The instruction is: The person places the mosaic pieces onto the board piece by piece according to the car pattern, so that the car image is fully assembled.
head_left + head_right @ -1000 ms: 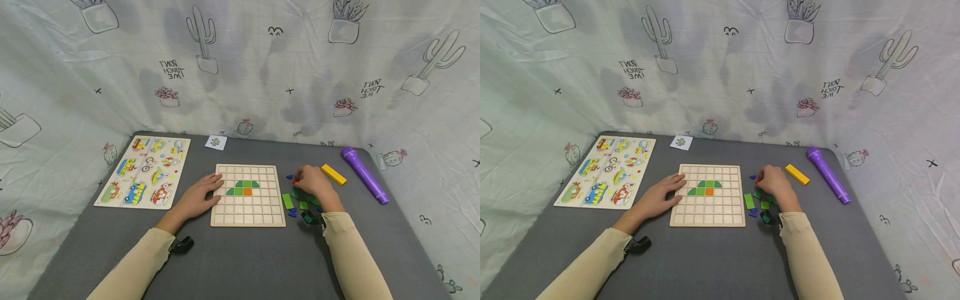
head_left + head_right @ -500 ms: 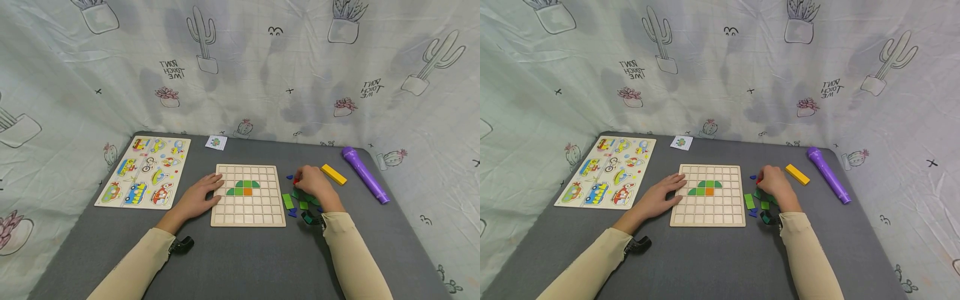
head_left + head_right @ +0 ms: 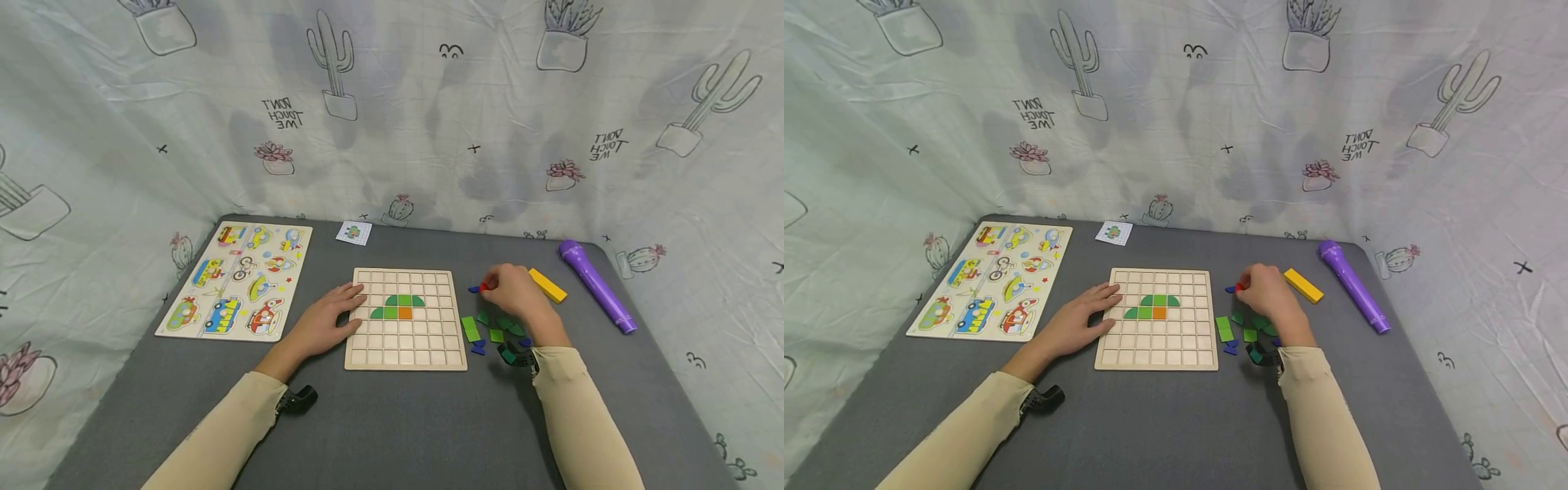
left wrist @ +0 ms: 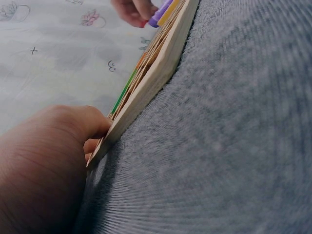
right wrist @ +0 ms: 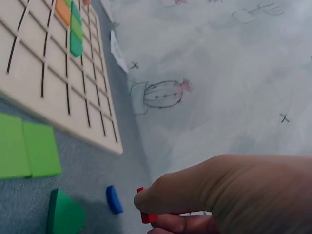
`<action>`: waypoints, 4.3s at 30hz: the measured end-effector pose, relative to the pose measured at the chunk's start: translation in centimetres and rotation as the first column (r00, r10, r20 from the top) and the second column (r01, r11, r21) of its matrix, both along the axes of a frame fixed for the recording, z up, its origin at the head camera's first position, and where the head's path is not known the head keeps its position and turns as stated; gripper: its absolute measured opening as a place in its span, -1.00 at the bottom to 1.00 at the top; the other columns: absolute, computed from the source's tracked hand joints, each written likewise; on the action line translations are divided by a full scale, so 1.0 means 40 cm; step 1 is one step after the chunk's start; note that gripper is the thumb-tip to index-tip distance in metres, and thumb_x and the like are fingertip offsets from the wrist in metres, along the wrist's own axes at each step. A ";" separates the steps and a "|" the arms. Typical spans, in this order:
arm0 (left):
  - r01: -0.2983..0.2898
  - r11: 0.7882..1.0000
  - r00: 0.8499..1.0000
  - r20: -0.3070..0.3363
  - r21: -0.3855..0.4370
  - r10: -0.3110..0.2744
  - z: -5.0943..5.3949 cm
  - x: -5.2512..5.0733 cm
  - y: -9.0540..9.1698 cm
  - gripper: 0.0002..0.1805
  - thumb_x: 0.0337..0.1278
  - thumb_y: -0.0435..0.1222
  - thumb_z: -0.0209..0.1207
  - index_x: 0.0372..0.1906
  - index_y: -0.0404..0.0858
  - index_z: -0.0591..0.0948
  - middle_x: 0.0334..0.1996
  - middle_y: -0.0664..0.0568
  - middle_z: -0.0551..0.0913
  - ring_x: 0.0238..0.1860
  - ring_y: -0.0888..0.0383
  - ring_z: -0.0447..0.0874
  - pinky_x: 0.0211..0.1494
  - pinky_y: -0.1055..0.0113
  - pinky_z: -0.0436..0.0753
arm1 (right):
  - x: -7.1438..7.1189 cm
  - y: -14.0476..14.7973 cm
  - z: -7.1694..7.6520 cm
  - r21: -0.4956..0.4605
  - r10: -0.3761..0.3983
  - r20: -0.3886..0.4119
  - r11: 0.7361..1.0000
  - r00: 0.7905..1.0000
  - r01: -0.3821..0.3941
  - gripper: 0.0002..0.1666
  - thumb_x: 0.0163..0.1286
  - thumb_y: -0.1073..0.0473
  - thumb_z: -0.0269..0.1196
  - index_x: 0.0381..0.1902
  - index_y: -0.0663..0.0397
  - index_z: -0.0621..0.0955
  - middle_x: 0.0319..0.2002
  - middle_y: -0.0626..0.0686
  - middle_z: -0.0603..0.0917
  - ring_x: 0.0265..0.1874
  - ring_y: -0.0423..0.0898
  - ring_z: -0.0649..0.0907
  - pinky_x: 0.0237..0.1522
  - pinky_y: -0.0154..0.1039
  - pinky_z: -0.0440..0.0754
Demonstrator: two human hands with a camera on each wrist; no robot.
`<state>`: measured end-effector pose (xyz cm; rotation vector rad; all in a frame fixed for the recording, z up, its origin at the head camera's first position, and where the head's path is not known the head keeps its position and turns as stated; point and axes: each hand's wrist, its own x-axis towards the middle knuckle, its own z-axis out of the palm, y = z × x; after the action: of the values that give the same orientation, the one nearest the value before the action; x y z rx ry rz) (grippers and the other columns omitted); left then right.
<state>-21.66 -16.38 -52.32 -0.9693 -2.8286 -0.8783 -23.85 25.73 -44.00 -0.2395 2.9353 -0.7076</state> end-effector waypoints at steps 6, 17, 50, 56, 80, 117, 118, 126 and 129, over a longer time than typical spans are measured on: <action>0.002 1.000 1.000 0.002 0.004 -0.002 -0.002 0.000 -0.002 -0.34 0.52 -0.09 0.26 0.59 -0.22 0.51 0.65 -0.06 0.33 0.69 -0.12 0.14 0.64 -0.21 0.24 | 0.017 -0.035 0.027 -0.027 0.018 -0.046 0.999 0.999 -0.020 -0.79 0.50 0.21 0.43 -0.01 0.21 0.78 -0.16 0.11 0.78 -0.16 0.09 0.74 -0.06 0.10 0.76; 0.001 1.000 1.000 -0.002 0.003 -0.001 0.005 0.003 0.001 -0.34 0.51 -0.09 0.26 0.58 -0.24 0.52 0.64 -0.08 0.35 0.68 -0.14 0.15 0.63 -0.22 0.25 | 0.050 -0.106 0.068 -0.075 0.069 -0.095 0.994 0.993 -0.076 -0.83 0.47 0.24 0.45 -0.04 0.18 0.78 -0.22 0.05 0.76 -0.23 0.01 0.71 -0.14 0.02 0.74; 0.006 1.000 1.000 0.007 0.022 -0.007 0.010 0.004 0.001 -0.34 0.50 -0.10 0.27 0.58 -0.26 0.52 0.64 -0.08 0.35 0.68 -0.14 0.15 0.64 -0.20 0.23 | 0.079 -0.271 -0.052 -0.054 0.193 -0.193 0.977 0.962 -0.207 -0.87 0.37 0.25 0.53 -0.15 0.11 0.81 -0.26 -0.01 0.75 -0.26 -0.07 0.73 -0.19 -0.09 0.75; 0.003 1.000 1.000 0.008 0.016 -0.003 0.010 0.004 0.001 -0.34 0.50 -0.10 0.27 0.58 -0.25 0.52 0.64 -0.08 0.35 0.68 -0.14 0.15 0.64 -0.20 0.23 | 0.084 -0.285 -0.065 -0.007 0.236 -0.188 0.970 0.954 -0.241 -0.91 0.34 0.30 0.52 -0.22 0.08 0.81 -0.29 -0.04 0.72 -0.26 -0.08 0.69 -0.18 -0.10 0.72; -0.012 1.000 1.000 0.002 0.015 0.012 0.011 0.000 0.000 -0.34 0.51 -0.09 0.26 0.58 -0.22 0.52 0.65 -0.05 0.34 0.68 -0.14 0.15 0.62 -0.24 0.25 | 0.074 -0.271 -0.051 -0.081 0.252 -0.177 0.960 0.951 -0.269 -0.82 0.43 0.38 0.38 -0.08 0.14 0.83 -0.19 0.02 0.80 -0.25 -0.11 0.74 -0.17 -0.14 0.76; -0.012 1.000 1.000 0.015 0.001 0.012 0.009 0.005 0.003 -0.34 0.53 -0.09 0.25 0.59 -0.23 0.51 0.65 -0.06 0.33 0.68 -0.15 0.14 0.63 -0.23 0.25 | 0.107 0.042 0.058 -0.029 0.039 -0.181 0.999 0.983 -0.045 -0.75 0.50 0.28 0.41 0.07 0.30 0.77 -0.12 0.18 0.78 -0.15 0.12 0.73 -0.08 0.16 0.72; -0.012 1.000 1.000 0.016 0.001 0.012 0.009 0.005 0.003 -0.34 0.53 -0.09 0.25 0.59 -0.23 0.51 0.66 -0.06 0.33 0.69 -0.14 0.14 0.63 -0.23 0.25 | 0.109 0.047 0.053 -0.031 0.040 -0.178 0.998 0.983 -0.046 -0.75 0.50 0.28 0.41 0.06 0.30 0.77 -0.12 0.17 0.78 -0.15 0.13 0.73 -0.09 0.16 0.72; -0.013 1.000 1.000 0.012 -0.006 0.013 0.011 0.006 0.004 -0.34 0.53 -0.09 0.25 0.59 -0.23 0.51 0.66 -0.06 0.33 0.69 -0.13 0.15 0.64 -0.21 0.24 | 0.112 0.058 -0.007 -0.027 0.104 -0.149 0.994 0.983 -0.109 -0.72 0.46 0.28 0.46 0.07 0.26 0.78 -0.16 0.09 0.77 -0.21 0.04 0.72 -0.17 0.09 0.73; -0.012 1.000 1.000 0.016 -0.008 0.012 0.013 0.007 0.005 -0.34 0.53 -0.09 0.24 0.59 -0.23 0.51 0.66 -0.06 0.33 0.69 -0.14 0.14 0.64 -0.22 0.24 | 0.105 0.050 -0.036 -0.007 0.149 -0.113 0.988 0.982 -0.151 -0.68 0.45 0.24 0.48 0.09 0.26 0.78 -0.19 0.03 0.76 -0.25 -0.04 0.70 -0.19 0.03 0.73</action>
<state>-21.36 -16.17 -51.82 -0.9499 -2.8508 -0.8780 -19.65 27.72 -45.43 -0.5131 2.9767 -0.7172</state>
